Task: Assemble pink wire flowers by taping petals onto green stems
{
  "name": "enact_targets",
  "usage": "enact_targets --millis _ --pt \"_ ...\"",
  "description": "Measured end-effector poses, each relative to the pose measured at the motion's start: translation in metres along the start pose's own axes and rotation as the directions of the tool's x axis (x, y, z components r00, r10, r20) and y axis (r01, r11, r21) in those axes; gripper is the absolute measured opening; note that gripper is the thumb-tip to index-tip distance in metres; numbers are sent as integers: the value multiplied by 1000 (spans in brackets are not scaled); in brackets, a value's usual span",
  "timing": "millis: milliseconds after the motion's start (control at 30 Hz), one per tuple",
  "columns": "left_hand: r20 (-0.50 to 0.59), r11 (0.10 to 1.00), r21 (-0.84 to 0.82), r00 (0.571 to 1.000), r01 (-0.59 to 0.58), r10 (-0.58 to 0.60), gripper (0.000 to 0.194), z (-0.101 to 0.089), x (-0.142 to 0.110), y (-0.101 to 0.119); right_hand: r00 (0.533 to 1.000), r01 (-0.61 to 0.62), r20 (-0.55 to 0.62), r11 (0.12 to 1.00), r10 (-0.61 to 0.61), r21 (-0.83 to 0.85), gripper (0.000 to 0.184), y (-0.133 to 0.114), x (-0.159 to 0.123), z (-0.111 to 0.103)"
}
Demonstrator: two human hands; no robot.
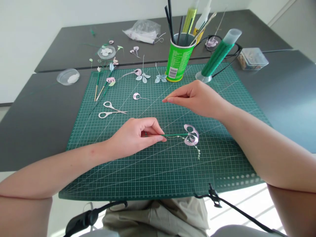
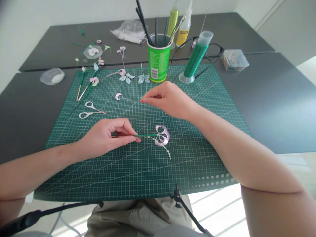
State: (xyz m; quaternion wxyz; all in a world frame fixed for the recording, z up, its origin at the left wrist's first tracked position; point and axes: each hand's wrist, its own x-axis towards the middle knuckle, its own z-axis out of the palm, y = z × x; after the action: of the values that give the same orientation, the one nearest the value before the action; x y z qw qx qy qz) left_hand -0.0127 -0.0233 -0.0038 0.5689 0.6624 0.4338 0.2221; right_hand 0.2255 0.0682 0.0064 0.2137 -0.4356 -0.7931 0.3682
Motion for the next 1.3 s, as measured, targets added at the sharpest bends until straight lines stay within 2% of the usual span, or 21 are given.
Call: enact_targets --millis 267,633,800,933,1100,1300 --pt "-10 996 -82 999 40 -41 15 0 0 -1 998 -29 60 999 31 -40 21 4 3 1" --pt "50 974 -221 998 53 -42 13 -3 2 -2 992 0 126 1000 0 4 23 8 5 2" --pt "29 986 -167 999 28 -24 13 -2 3 -1 991 14 136 1000 -16 17 27 8 4 3" --pt "13 996 -88 1000 -11 12 10 -1 2 0 989 26 140 997 -36 74 23 8 5 3" --pt "59 998 -57 998 -20 24 9 -2 1 -1 993 35 106 985 -54 169 19 3 3 2" --pt "83 997 -72 997 10 -4 10 -4 2 0 995 41 79 985 -55 170 24 -4 1 2"
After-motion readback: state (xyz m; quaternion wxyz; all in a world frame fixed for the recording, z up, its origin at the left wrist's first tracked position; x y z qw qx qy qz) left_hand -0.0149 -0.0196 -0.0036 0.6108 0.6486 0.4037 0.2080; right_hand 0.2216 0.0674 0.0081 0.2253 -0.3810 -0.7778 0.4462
